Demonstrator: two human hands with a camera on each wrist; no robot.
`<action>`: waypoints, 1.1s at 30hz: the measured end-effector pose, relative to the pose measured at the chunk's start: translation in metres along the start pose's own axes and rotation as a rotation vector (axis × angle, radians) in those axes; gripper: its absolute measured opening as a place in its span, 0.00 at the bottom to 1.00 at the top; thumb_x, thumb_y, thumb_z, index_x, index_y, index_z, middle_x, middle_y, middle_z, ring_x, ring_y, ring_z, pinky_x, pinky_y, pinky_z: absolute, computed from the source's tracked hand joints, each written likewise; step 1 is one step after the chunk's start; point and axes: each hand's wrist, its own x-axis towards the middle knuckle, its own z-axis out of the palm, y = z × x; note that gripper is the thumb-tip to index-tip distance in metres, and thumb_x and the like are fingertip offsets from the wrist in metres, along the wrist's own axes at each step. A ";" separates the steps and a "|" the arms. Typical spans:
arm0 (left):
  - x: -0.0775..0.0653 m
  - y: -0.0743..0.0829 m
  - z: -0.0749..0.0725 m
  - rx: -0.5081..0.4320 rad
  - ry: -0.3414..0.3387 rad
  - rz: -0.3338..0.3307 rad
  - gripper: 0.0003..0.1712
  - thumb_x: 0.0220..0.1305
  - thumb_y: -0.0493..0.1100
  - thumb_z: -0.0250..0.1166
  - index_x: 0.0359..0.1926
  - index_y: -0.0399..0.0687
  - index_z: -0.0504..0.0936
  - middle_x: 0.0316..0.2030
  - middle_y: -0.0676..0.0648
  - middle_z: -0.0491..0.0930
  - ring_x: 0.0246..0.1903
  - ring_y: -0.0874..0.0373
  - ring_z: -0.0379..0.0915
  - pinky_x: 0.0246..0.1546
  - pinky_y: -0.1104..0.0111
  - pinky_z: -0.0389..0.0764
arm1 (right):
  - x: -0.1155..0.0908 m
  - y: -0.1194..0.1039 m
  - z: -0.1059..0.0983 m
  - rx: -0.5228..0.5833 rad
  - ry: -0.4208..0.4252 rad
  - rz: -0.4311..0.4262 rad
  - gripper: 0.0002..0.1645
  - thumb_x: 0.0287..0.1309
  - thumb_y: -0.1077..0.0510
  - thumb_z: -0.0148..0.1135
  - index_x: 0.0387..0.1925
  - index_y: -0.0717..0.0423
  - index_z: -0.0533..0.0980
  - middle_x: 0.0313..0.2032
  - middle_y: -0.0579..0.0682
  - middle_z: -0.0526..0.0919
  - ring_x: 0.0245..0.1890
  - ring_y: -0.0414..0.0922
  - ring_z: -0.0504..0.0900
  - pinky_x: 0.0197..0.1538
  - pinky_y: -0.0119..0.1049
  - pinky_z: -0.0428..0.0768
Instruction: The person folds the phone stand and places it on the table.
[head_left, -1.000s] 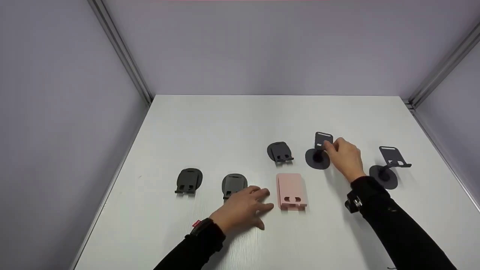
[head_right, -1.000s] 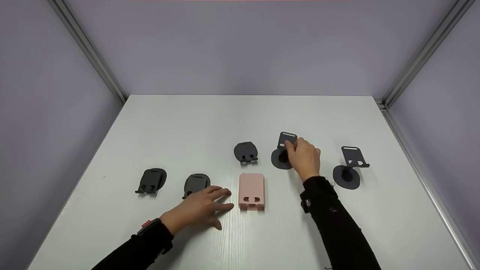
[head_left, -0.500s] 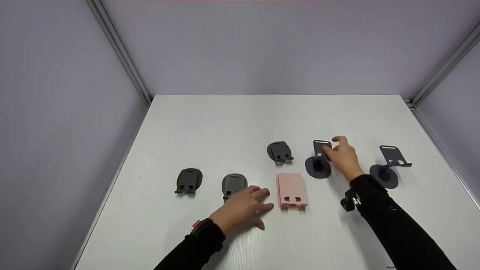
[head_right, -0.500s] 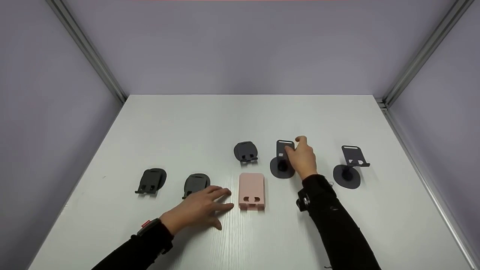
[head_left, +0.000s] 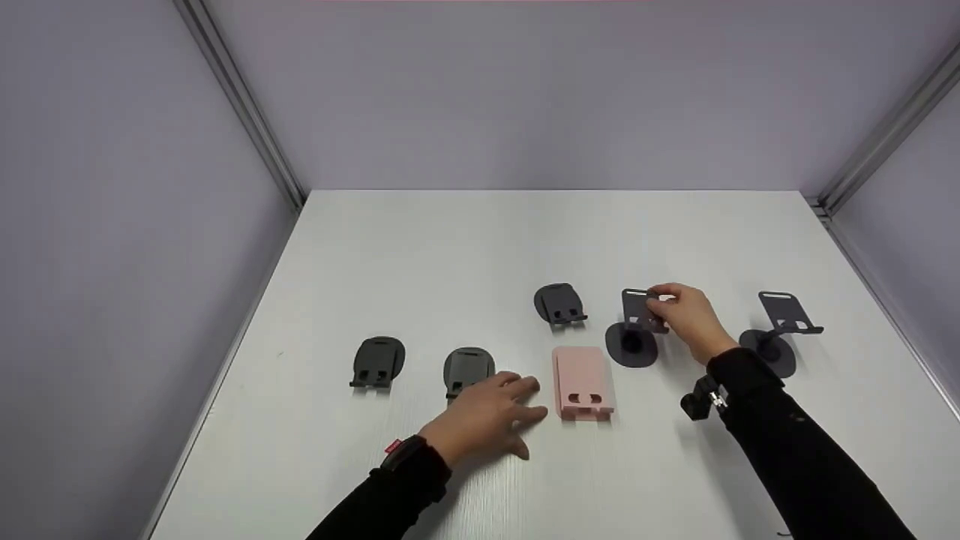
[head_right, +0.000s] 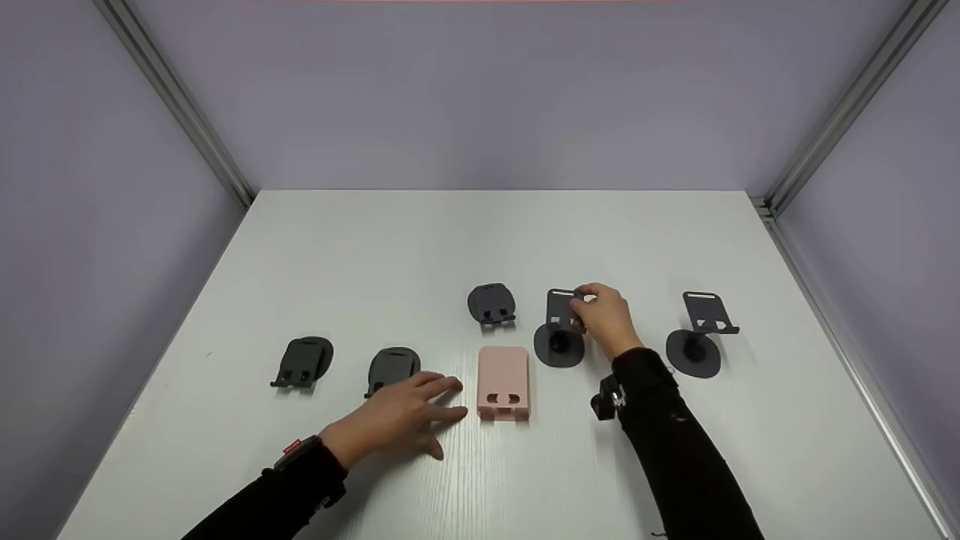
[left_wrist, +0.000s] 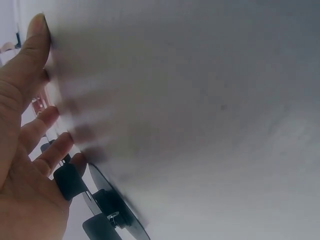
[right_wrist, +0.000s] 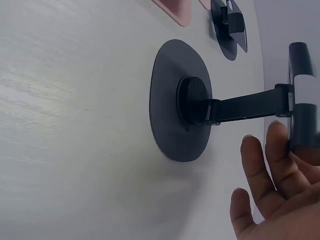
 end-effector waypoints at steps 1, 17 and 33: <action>0.000 0.000 0.000 0.007 0.000 0.000 0.34 0.52 0.71 0.70 0.59 0.69 0.81 0.68 0.52 0.71 0.66 0.53 0.68 0.62 0.61 0.76 | 0.000 0.000 0.000 -0.003 0.002 -0.006 0.28 0.74 0.55 0.54 0.68 0.68 0.68 0.35 0.44 0.81 0.36 0.37 0.77 0.45 0.35 0.75; 0.008 -0.009 -0.009 -0.061 -0.053 0.006 0.27 0.63 0.67 0.67 0.58 0.62 0.84 0.63 0.52 0.78 0.62 0.53 0.73 0.62 0.63 0.76 | -0.004 -0.019 0.001 0.096 -0.014 -0.093 0.23 0.74 0.52 0.58 0.55 0.69 0.75 0.33 0.36 0.83 0.38 0.37 0.77 0.49 0.35 0.74; 0.023 -0.032 -0.048 -0.483 0.148 -0.320 0.29 0.75 0.57 0.59 0.71 0.52 0.75 0.60 0.48 0.82 0.59 0.50 0.79 0.59 0.56 0.79 | -0.015 -0.062 0.012 0.107 0.095 -0.228 0.19 0.71 0.53 0.63 0.49 0.67 0.78 0.28 0.41 0.83 0.37 0.39 0.78 0.48 0.34 0.70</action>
